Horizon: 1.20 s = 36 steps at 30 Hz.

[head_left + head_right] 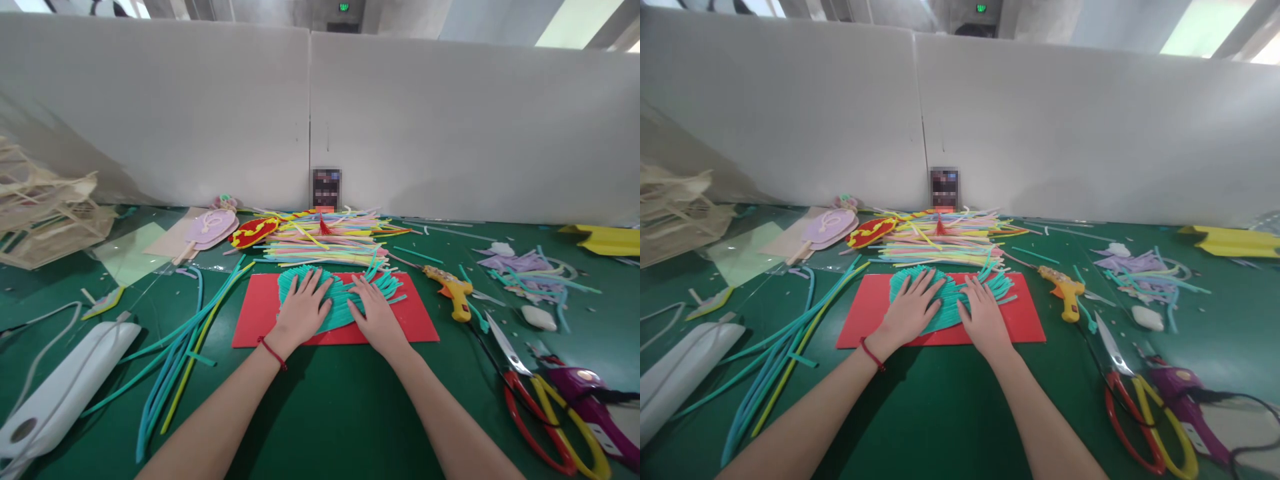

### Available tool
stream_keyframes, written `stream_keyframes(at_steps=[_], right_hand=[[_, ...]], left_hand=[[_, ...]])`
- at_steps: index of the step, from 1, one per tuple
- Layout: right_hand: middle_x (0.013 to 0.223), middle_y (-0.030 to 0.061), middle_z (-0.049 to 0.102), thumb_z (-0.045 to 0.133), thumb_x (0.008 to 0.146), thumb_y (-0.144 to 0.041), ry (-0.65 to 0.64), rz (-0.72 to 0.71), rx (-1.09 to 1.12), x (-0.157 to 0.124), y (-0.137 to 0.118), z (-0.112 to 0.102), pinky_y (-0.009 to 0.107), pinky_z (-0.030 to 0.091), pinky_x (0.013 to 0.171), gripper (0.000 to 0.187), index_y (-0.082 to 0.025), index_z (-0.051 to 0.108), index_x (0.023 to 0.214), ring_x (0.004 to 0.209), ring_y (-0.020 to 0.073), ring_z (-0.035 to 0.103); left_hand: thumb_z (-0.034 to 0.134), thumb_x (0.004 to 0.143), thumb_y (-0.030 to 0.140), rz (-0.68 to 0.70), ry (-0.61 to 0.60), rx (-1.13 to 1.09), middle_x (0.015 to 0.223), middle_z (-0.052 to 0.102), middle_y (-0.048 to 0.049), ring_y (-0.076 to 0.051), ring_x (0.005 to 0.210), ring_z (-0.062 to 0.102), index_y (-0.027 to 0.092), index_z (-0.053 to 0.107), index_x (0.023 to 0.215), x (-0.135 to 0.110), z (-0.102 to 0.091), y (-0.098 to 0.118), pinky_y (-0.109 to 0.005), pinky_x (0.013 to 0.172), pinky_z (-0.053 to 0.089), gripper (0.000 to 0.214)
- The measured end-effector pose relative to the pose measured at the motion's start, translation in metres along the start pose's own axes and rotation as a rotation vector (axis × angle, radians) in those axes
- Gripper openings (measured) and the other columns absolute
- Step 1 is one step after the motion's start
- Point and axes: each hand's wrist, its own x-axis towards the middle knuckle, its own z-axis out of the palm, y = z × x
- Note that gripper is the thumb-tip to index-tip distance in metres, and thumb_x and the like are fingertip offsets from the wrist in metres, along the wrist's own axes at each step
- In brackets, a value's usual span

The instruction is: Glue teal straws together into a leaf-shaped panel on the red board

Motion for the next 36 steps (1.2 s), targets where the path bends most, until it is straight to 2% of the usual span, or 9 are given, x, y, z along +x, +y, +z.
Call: stream_keyframes(at_steps=[8, 12, 16, 20, 22, 24, 26, 31, 36], right_hand=[[0.138, 0.0131, 0.051, 0.038, 0.094, -0.031, 0.020, -0.008, -0.015, -0.001, 0.000, -0.001, 0.048, 0.033, 0.110, 0.031, -0.017, 0.059, 0.112, 0.134, 0.0236, 0.040], [0.139, 0.0122, 0.050, 0.037, 0.095, -0.031, 0.013, -0.005, -0.025, -0.001, -0.002, -0.002, 0.047, 0.032, 0.111, 0.034, -0.017, 0.060, 0.116, 0.135, 0.0234, 0.038], [0.139, 0.0111, 0.050, 0.037, 0.094, -0.030, 0.010, -0.002, -0.029, -0.001, -0.003, -0.003, 0.047, 0.033, 0.110, 0.034, -0.019, 0.060, 0.117, 0.135, 0.0232, 0.038], [0.140, 0.0096, 0.050, 0.037, 0.094, -0.031, 0.003, 0.013, -0.017, -0.001, -0.003, -0.003, 0.047, 0.034, 0.110, 0.033, -0.020, 0.060, 0.116, 0.135, 0.0234, 0.038], [0.140, 0.0093, 0.050, 0.037, 0.094, -0.031, -0.002, 0.021, -0.014, 0.000, -0.004, -0.004, 0.047, 0.033, 0.110, 0.034, -0.020, 0.060, 0.116, 0.135, 0.0236, 0.038], [0.139, 0.0092, 0.050, 0.037, 0.094, -0.031, -0.001, 0.024, -0.006, 0.000, -0.004, -0.004, 0.048, 0.033, 0.110, 0.034, -0.020, 0.060, 0.117, 0.135, 0.0241, 0.038], [0.139, 0.0094, 0.050, 0.037, 0.094, -0.031, 0.006, 0.024, 0.005, 0.000, -0.004, -0.004, 0.049, 0.033, 0.110, 0.034, -0.021, 0.059, 0.118, 0.135, 0.0245, 0.038], [0.138, 0.0108, 0.051, 0.037, 0.094, -0.031, 0.028, 0.020, 0.003, -0.001, -0.004, -0.004, 0.047, 0.033, 0.110, 0.032, -0.019, 0.059, 0.114, 0.134, 0.0238, 0.039], [0.135, 0.0116, 0.053, 0.039, 0.094, -0.035, 0.085, 0.042, -0.004, -0.002, -0.001, -0.005, 0.048, 0.031, 0.110, 0.028, -0.019, 0.060, 0.103, 0.134, 0.0249, 0.039]], left_hand=[[0.035, 0.096, 0.037, -0.011, -0.020, 0.001, 0.154, 0.028, -0.0072, -0.026, 0.142, 0.022, 0.026, 0.037, 0.142, 0.000, -0.001, 0.001, -0.052, 0.114, 0.021, 0.048], [0.036, 0.096, 0.037, -0.017, 0.022, -0.018, 0.153, 0.031, -0.0065, -0.025, 0.141, 0.026, 0.025, 0.037, 0.142, -0.001, -0.001, 0.001, -0.051, 0.114, 0.022, 0.048], [0.034, 0.095, 0.028, -0.107, 0.197, -0.152, 0.142, 0.047, -0.0089, -0.022, 0.132, 0.040, 0.020, 0.046, 0.133, -0.001, -0.004, -0.005, -0.045, 0.111, 0.030, 0.041], [0.038, 0.091, 0.023, -0.345, 0.443, -0.211, 0.123, 0.058, -0.0142, -0.024, 0.118, 0.052, 0.015, 0.056, 0.117, 0.000, -0.009, -0.026, -0.040, 0.102, 0.042, 0.033], [0.041, 0.088, 0.023, -0.475, 0.487, -0.182, 0.119, 0.058, -0.0156, -0.027, 0.115, 0.053, 0.014, 0.059, 0.107, 0.000, -0.010, -0.040, -0.043, 0.101, 0.042, 0.028], [0.042, 0.087, 0.024, -0.587, 0.454, -0.156, 0.114, 0.060, -0.0149, -0.029, 0.112, 0.055, 0.015, 0.060, 0.098, 0.000, -0.010, -0.051, -0.050, 0.102, 0.039, 0.023], [0.042, 0.088, 0.025, -0.640, 0.401, -0.150, 0.113, 0.061, -0.0136, -0.030, 0.112, 0.055, 0.017, 0.060, 0.093, -0.001, -0.010, -0.057, -0.056, 0.104, 0.033, 0.020], [0.040, 0.090, 0.023, -0.591, 0.364, -0.213, 0.124, 0.058, -0.0131, -0.027, 0.123, 0.048, 0.020, 0.061, 0.090, 0.000, -0.011, -0.054, -0.062, 0.109, 0.019, 0.021], [0.041, 0.089, 0.022, -0.541, 0.352, -0.332, 0.127, 0.057, -0.0110, -0.024, 0.125, 0.047, 0.020, 0.061, 0.091, 0.001, -0.013, -0.053, -0.060, 0.110, 0.018, 0.020]])
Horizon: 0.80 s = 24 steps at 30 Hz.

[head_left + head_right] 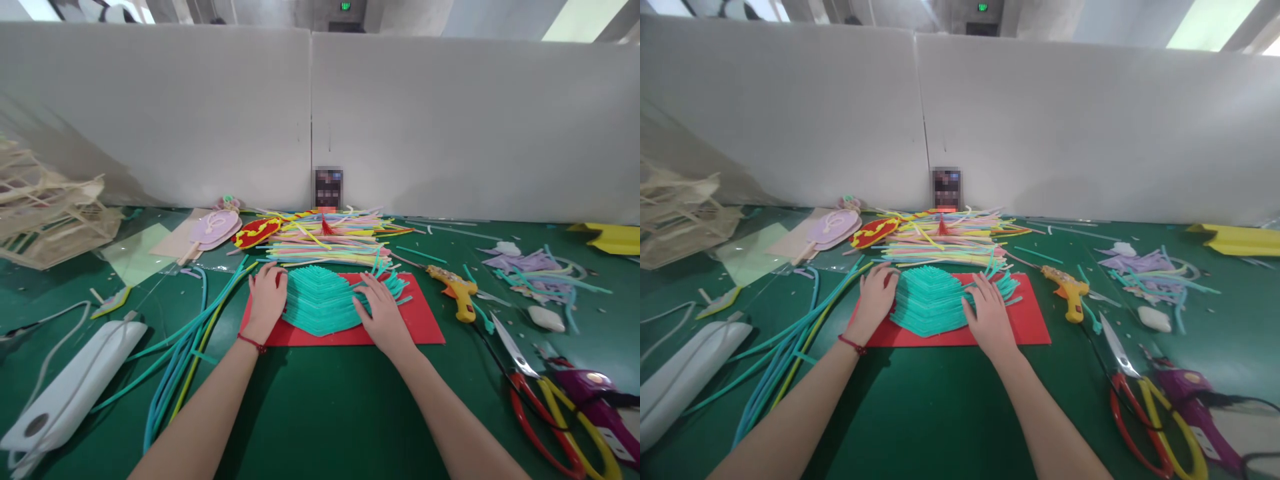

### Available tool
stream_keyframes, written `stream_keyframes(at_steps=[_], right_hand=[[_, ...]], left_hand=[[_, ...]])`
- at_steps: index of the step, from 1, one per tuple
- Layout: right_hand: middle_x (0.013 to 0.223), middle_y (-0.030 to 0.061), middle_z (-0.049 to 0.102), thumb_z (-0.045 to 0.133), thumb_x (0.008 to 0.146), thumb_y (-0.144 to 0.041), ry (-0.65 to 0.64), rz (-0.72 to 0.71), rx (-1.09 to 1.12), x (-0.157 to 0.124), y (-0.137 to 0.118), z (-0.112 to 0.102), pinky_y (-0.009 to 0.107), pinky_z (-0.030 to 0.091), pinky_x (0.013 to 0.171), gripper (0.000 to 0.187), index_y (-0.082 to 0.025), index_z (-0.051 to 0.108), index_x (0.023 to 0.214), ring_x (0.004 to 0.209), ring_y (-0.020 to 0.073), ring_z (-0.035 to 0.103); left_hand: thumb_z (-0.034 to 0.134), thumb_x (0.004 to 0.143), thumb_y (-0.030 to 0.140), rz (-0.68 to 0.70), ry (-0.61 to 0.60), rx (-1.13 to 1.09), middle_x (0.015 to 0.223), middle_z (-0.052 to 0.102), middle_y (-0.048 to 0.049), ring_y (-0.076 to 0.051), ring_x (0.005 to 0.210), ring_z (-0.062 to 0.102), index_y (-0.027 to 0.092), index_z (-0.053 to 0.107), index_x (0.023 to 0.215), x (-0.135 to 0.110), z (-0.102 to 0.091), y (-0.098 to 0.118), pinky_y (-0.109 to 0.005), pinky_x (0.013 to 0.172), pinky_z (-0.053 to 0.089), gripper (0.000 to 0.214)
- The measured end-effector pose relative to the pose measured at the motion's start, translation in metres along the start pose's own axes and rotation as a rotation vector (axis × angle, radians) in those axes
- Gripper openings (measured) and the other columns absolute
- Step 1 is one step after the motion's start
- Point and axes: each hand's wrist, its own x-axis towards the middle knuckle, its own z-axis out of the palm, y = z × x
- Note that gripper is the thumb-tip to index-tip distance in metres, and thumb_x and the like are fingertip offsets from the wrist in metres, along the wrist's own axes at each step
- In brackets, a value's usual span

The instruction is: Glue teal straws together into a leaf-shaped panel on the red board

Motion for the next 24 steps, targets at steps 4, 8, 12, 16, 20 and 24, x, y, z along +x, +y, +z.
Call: stream_keyframes(at_steps=[4, 8, 12, 16, 20, 24], right_hand=[[0.132, 0.0128, 0.056, 0.039, 0.094, -0.034, 0.084, 0.027, -0.002, 0.000, 0.004, -0.001, 0.051, 0.029, 0.109, 0.024, -0.020, 0.059, 0.092, 0.130, 0.0251, 0.043], [0.126, 0.0141, 0.058, 0.040, 0.092, -0.031, 0.175, 0.050, 0.007, 0.003, 0.005, -0.006, 0.052, 0.030, 0.108, 0.021, -0.020, 0.056, 0.085, 0.127, 0.0252, 0.046], [0.125, 0.0143, 0.057, 0.041, 0.091, -0.030, 0.295, 0.129, 0.024, 0.006, 0.011, -0.020, 0.049, 0.035, 0.105, 0.019, -0.020, 0.056, 0.089, 0.123, 0.0244, 0.048], [0.119, 0.0170, 0.057, 0.041, 0.089, -0.033, 0.414, 0.337, -0.003, 0.007, 0.024, -0.033, 0.045, 0.041, 0.098, 0.025, -0.017, 0.057, 0.100, 0.117, 0.0265, 0.050], [0.114, 0.0181, 0.058, 0.040, 0.086, -0.037, 0.349, 0.513, -0.073, 0.005, 0.032, -0.036, 0.048, 0.041, 0.095, 0.036, -0.015, 0.056, 0.110, 0.112, 0.0303, 0.051], [0.120, 0.0171, 0.056, 0.038, 0.086, -0.039, 0.246, 0.530, -0.139, 0.004, 0.028, -0.034, 0.045, 0.041, 0.094, 0.042, -0.015, 0.055, 0.116, 0.111, 0.0306, 0.051]], left_hand=[[0.043, 0.088, 0.021, 0.002, -0.057, -0.043, 0.123, 0.061, -0.0092, -0.024, 0.122, 0.050, 0.020, 0.061, 0.088, 0.001, 0.000, -0.002, -0.057, 0.110, 0.020, 0.018], [0.044, 0.088, 0.022, 0.045, -0.076, -0.014, 0.120, 0.063, -0.0065, -0.024, 0.119, 0.052, 0.022, 0.061, 0.087, 0.000, 0.004, -0.005, -0.056, 0.110, 0.019, 0.017], [0.043, 0.088, 0.021, 0.058, -0.068, 0.005, 0.118, 0.064, -0.0063, -0.024, 0.116, 0.054, 0.022, 0.061, 0.090, 0.000, 0.006, -0.007, -0.056, 0.110, 0.019, 0.018], [0.045, 0.087, 0.021, 0.069, -0.068, 0.029, 0.117, 0.064, -0.0067, -0.024, 0.115, 0.055, 0.022, 0.061, 0.095, 0.000, 0.005, -0.006, -0.055, 0.110, 0.020, 0.018], [0.047, 0.087, 0.021, 0.083, -0.077, 0.035, 0.120, 0.062, -0.0077, -0.024, 0.118, 0.052, 0.022, 0.062, 0.095, 0.003, 0.005, -0.008, -0.055, 0.110, 0.019, 0.017], [0.048, 0.087, 0.022, 0.102, -0.096, 0.032, 0.119, 0.062, -0.0082, -0.023, 0.121, 0.050, 0.022, 0.063, 0.091, 0.006, 0.004, -0.010, -0.054, 0.110, 0.020, 0.016]])
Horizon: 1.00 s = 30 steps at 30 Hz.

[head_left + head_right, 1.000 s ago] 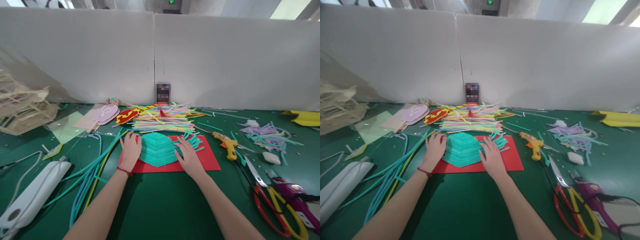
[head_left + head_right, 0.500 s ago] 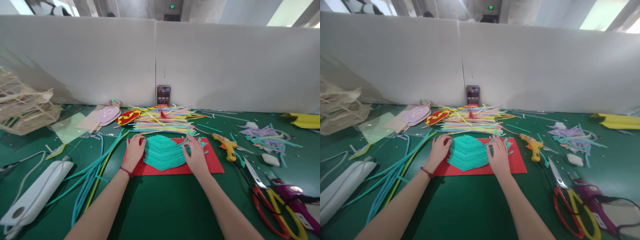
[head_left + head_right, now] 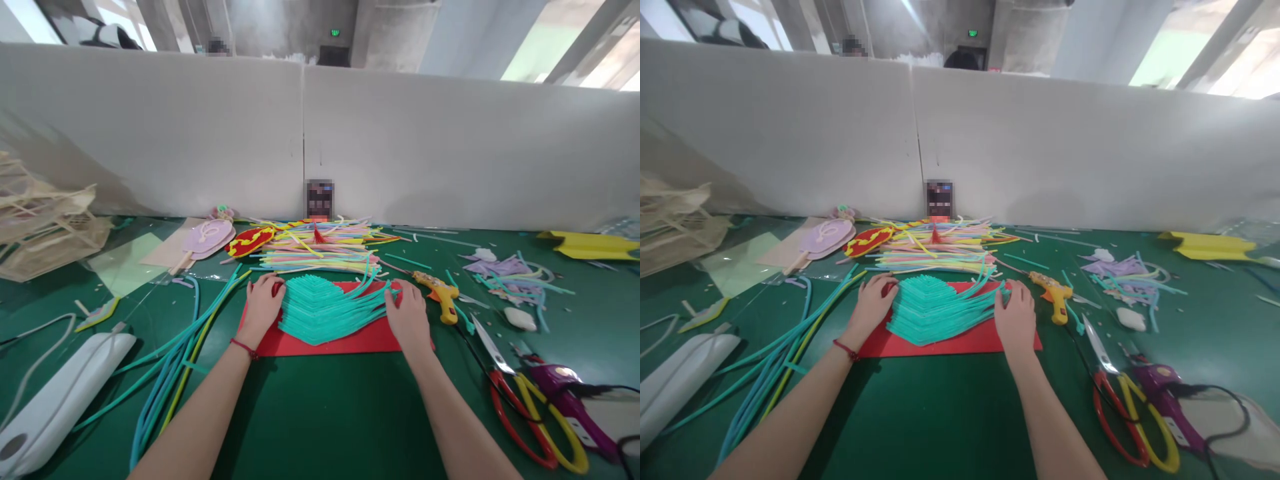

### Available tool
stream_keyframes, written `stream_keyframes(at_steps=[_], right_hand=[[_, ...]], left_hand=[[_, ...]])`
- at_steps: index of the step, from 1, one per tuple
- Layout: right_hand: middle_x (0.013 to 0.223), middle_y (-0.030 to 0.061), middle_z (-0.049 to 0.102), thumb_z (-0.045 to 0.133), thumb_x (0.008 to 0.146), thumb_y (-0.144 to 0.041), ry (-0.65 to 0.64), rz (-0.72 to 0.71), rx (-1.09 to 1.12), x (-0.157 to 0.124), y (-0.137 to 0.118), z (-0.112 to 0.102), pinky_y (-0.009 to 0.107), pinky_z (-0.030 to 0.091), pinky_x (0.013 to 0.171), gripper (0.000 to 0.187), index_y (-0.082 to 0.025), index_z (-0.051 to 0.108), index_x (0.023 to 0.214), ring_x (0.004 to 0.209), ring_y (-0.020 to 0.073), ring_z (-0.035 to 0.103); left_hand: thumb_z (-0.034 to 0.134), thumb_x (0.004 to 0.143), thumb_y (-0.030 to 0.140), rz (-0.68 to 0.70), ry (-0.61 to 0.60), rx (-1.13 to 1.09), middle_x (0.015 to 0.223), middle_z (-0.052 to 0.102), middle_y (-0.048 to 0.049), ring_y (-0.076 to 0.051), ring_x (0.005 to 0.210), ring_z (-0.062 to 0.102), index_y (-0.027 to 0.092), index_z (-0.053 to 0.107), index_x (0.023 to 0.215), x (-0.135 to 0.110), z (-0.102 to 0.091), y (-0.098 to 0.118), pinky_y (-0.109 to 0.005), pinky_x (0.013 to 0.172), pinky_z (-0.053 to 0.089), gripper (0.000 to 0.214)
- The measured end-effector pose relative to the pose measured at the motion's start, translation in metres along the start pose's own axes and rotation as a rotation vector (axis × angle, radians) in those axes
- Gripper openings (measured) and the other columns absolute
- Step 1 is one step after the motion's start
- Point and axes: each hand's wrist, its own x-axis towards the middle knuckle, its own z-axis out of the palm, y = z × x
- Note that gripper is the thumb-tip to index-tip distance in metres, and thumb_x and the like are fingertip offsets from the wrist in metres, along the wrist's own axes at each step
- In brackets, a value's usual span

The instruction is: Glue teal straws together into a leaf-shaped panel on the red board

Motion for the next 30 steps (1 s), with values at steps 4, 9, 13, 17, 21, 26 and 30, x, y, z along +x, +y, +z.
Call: stream_keyframes(at_steps=[4, 9, 13, 17, 21, 26, 30], right_hand=[[0.127, 0.0157, 0.055, 0.039, 0.087, -0.040, -0.073, 0.034, -0.080, -0.003, -0.005, -0.002, 0.043, 0.043, 0.092, 0.045, -0.016, 0.052, 0.123, 0.114, 0.0306, 0.050], [0.136, 0.0129, 0.051, 0.037, 0.091, -0.043, -0.182, 0.062, -0.197, -0.004, -0.009, -0.005, 0.045, 0.044, 0.091, 0.047, -0.019, 0.049, 0.130, 0.119, 0.0304, 0.049], [0.136, 0.0127, 0.050, 0.036, 0.092, -0.044, -0.209, 0.084, -0.237, -0.004, -0.011, -0.007, 0.045, 0.044, 0.091, 0.048, -0.019, 0.049, 0.131, 0.120, 0.0302, 0.050], [0.137, 0.0135, 0.050, 0.033, 0.092, -0.046, -0.209, 0.054, -0.244, -0.008, -0.011, -0.004, 0.047, 0.044, 0.092, 0.051, -0.019, 0.046, 0.134, 0.124, 0.0307, 0.046], [0.134, 0.0166, 0.051, 0.030, 0.092, -0.047, -0.163, -0.022, -0.183, -0.002, 0.000, 0.000, 0.048, 0.043, 0.095, 0.054, -0.016, 0.046, 0.134, 0.124, 0.0307, 0.047], [0.118, 0.0160, 0.062, 0.033, 0.088, -0.034, -0.056, -0.071, -0.174, 0.032, 0.047, -0.019, 0.041, 0.042, 0.098, 0.044, -0.012, 0.057, 0.118, 0.114, 0.0266, 0.054], [0.102, 0.0213, 0.064, 0.036, 0.086, -0.035, -0.047, 0.041, -0.357, 0.047, 0.085, -0.048, 0.047, 0.045, 0.089, 0.041, -0.012, 0.065, 0.105, 0.106, 0.0344, 0.057]], left_hand=[[0.048, 0.087, 0.022, -0.001, 0.001, 0.022, 0.120, 0.062, -0.0085, -0.024, 0.120, 0.051, 0.022, 0.062, 0.091, 0.000, 0.000, 0.000, -0.054, 0.109, 0.022, 0.015], [0.046, 0.087, 0.021, 0.003, 0.002, 0.035, 0.122, 0.061, -0.0079, -0.023, 0.119, 0.052, 0.022, 0.061, 0.092, -0.002, 0.000, -0.001, -0.054, 0.109, 0.021, 0.016], [0.046, 0.087, 0.022, 0.001, -0.005, 0.041, 0.122, 0.061, -0.0076, -0.023, 0.120, 0.051, 0.023, 0.061, 0.093, -0.002, 0.000, 0.000, -0.053, 0.109, 0.022, 0.016], [0.046, 0.088, 0.022, 0.016, 0.000, 0.046, 0.120, 0.061, -0.0069, -0.023, 0.119, 0.051, 0.024, 0.062, 0.093, -0.003, -0.001, 0.001, -0.053, 0.108, 0.023, 0.016], [0.047, 0.087, 0.021, 0.014, -0.003, 0.044, 0.120, 0.061, -0.0062, -0.022, 0.119, 0.051, 0.025, 0.062, 0.094, -0.004, -0.002, 0.003, -0.053, 0.109, 0.022, 0.017], [0.047, 0.088, 0.021, 0.002, -0.011, 0.042, 0.121, 0.061, -0.0067, -0.022, 0.120, 0.051, 0.024, 0.062, 0.093, -0.005, -0.003, 0.004, -0.052, 0.109, 0.021, 0.017], [0.045, 0.088, 0.022, 0.020, -0.002, 0.046, 0.120, 0.061, -0.0070, -0.022, 0.119, 0.052, 0.024, 0.062, 0.092, -0.005, -0.002, 0.003, -0.052, 0.109, 0.022, 0.018]])
